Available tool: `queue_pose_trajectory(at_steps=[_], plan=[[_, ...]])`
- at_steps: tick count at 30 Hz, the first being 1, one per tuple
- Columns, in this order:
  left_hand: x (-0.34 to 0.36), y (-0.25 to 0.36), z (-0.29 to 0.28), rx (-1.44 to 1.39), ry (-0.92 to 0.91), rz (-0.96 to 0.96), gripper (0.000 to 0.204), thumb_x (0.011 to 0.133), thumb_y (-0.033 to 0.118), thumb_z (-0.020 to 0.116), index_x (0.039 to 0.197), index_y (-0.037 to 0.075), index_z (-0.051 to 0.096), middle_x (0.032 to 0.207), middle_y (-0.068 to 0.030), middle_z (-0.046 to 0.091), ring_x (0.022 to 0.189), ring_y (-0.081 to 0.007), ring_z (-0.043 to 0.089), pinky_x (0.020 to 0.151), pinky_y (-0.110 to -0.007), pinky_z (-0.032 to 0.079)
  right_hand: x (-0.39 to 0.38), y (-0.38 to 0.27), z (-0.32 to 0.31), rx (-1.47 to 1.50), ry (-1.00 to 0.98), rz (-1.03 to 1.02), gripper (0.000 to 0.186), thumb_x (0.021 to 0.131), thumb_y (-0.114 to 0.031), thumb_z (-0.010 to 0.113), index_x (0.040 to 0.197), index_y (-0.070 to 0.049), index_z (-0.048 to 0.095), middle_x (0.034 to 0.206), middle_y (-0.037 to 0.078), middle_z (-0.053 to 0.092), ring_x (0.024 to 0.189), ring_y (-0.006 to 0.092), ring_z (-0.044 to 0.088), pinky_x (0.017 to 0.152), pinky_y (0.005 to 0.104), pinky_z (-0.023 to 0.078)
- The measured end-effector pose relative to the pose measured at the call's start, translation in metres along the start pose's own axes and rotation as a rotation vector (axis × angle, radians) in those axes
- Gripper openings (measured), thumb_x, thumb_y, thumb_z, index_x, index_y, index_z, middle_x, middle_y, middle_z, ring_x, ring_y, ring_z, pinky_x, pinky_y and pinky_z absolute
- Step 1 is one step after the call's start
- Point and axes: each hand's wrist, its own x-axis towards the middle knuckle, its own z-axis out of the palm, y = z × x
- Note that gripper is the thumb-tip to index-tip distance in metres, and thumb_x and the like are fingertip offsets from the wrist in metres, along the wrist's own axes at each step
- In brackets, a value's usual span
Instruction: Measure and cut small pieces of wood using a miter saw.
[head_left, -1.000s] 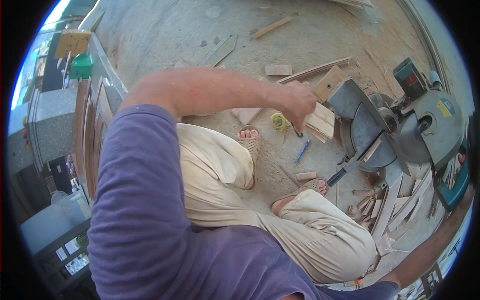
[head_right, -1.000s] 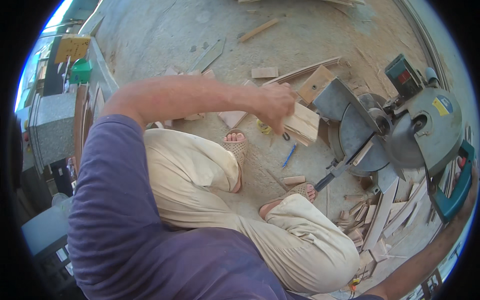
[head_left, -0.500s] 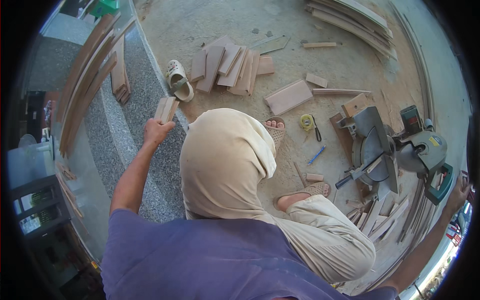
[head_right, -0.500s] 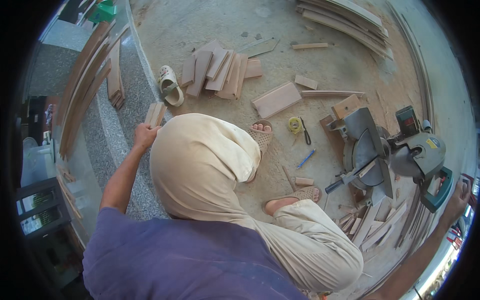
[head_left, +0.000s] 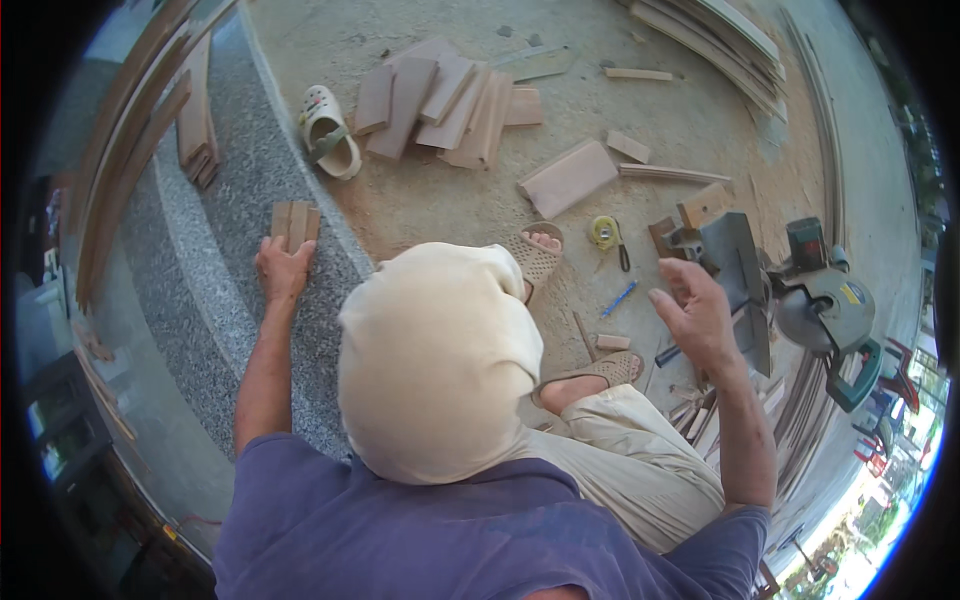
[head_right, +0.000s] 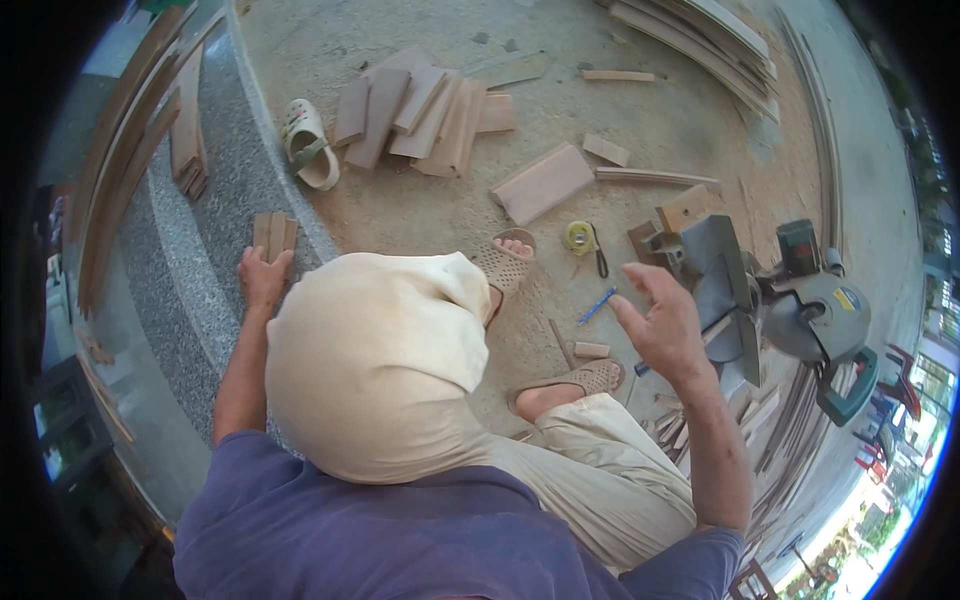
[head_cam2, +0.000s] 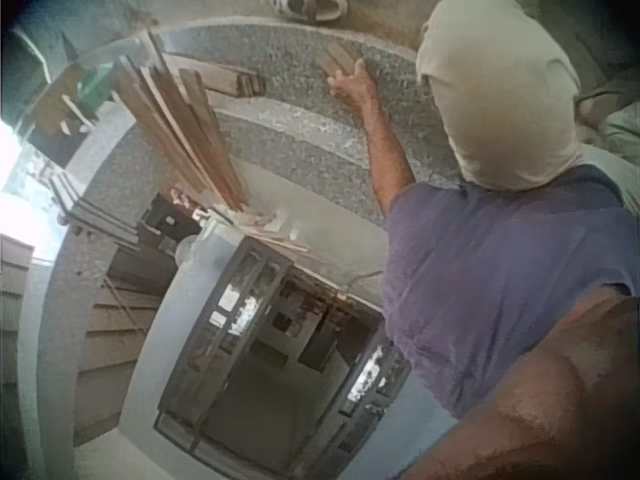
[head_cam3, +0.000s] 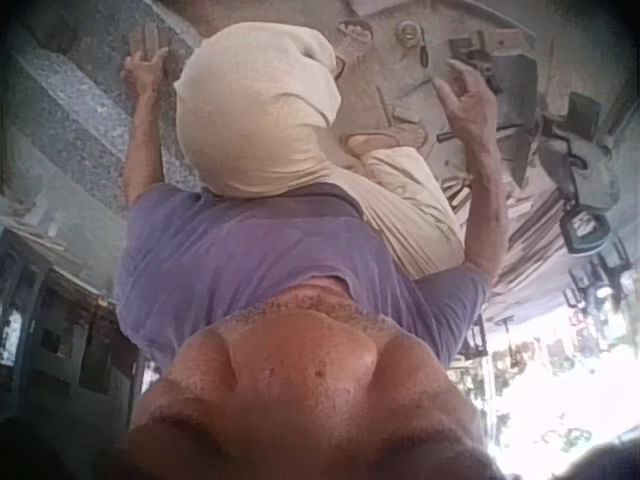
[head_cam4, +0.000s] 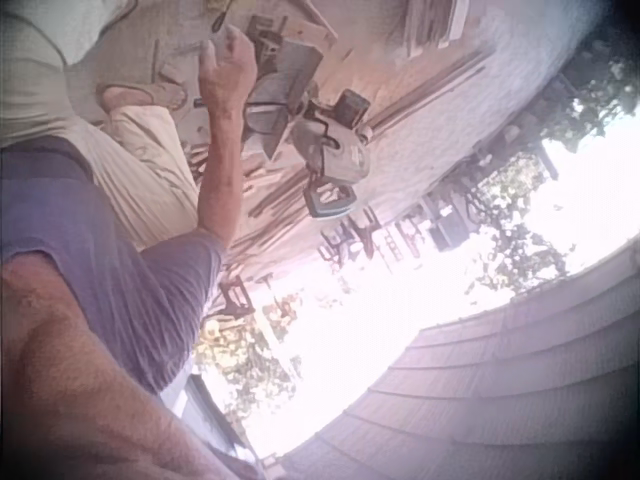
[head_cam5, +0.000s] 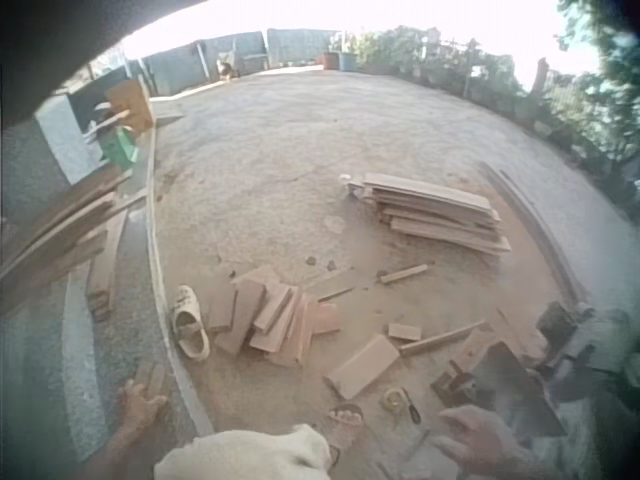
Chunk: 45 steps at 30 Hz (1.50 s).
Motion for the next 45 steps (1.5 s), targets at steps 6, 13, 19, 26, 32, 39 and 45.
queue_pose_trajectory(at_steps=[6, 13, 19, 26, 32, 39, 45], plan=[[0.001, -0.017, -0.007, 0.023, 0.0, 0.115, 0.053, 0.076, 0.039, 0.084, 0.107, -0.003, 0.073, 0.123, -0.0223, 0.064, 0.116, -0.0431, 0.062, 0.099, -0.051, 0.052, 0.009, 0.024, 0.119, -0.143, -0.455, 0.025, 0.049, 0.089, -0.027, 0.078, 0.131, -0.004, 0.067, 0.122, 0.02, 0.071, 0.112, 0.0369, 0.07, 0.097, 0.0469, 0.055], [-0.007, -0.054, -0.05, -0.301, 0.134, 0.033, 0.054, 0.074, 0.036, 0.084, 0.103, -0.007, 0.068, 0.121, -0.0235, 0.066, 0.114, -0.0438, 0.063, 0.101, -0.047, 0.052, -0.009, 0.013, 0.13, -0.052, -0.588, 0.033, 0.05, 0.089, -0.032, 0.077, 0.131, -0.007, 0.067, 0.124, 0.023, 0.07, 0.118, 0.0408, 0.067, 0.098, 0.0519, 0.054], [-0.106, -0.053, -0.033, -0.075, -0.123, 0.244, 0.048, 0.075, 0.028, 0.083, 0.109, -0.003, 0.071, 0.148, -0.0236, 0.055, 0.136, -0.0425, 0.052, 0.113, -0.048, 0.046, -0.013, 0.0, 0.148, -0.321, -0.637, -0.039, 0.054, 0.087, -0.037, 0.076, 0.133, -0.009, 0.067, 0.125, 0.023, 0.071, 0.115, 0.0433, 0.068, 0.093, 0.0531, 0.056], [-0.12, -0.061, -0.01, -0.042, -0.138, 0.206, 0.053, 0.077, 0.034, 0.085, 0.113, -0.003, 0.072, 0.154, -0.0297, 0.048, 0.143, -0.0457, 0.045, 0.118, -0.053, 0.042, -0.039, 0.007, 0.16, -0.412, -0.657, -0.059, 0.053, 0.089, -0.04, 0.073, 0.135, -0.015, 0.069, 0.126, 0.021, 0.072, 0.115, 0.0424, 0.069, 0.095, 0.0534, 0.056], [-0.046, -0.038, -0.011, -0.051, 0.013, 0.14, 0.064, 0.079, 0.038, 0.086, 0.124, -0.005, 0.07, 0.155, -0.0319, 0.048, 0.144, -0.0468, 0.044, 0.121, -0.053, 0.038, -0.04, 0.017, 0.162, -0.299, -0.603, -0.067, 0.049, 0.091, -0.033, 0.072, 0.135, -0.011, 0.066, 0.126, 0.022, 0.071, 0.116, 0.0441, 0.068, 0.099, 0.0545, 0.054], [-0.009, 0.0, -0.014, 0.046, 0.123, 0.291, 0.054, 0.082, 0.033, 0.084, 0.12, -0.003, 0.07, 0.15, -0.0311, 0.052, 0.138, -0.0445, 0.051, 0.116, -0.052, 0.042, -0.045, 0.021, 0.151, -0.297, -0.588, 0.004, 0.047, 0.09, -0.03, 0.073, 0.13, -0.006, 0.066, 0.123, 0.023, 0.071, 0.118, 0.0435, 0.066, 0.102, 0.0525, 0.052], [0.039, 0.107, 0.063, -0.707, -0.321, -0.101, 0.036, 0.085, 0.027, 0.077, 0.1, -0.005, 0.067, 0.119, -0.0298, 0.07, 0.113, -0.041, 0.068, 0.102, -0.047, 0.053, -0.036, 0.013, 0.153, -0.105, -0.568, 0.077, 0.042, 0.091, -0.033, 0.071, 0.122, -0.005, 0.07, 0.119, 0.024, 0.072, 0.114, 0.0454, 0.067, 0.097, 0.053, 0.053]])
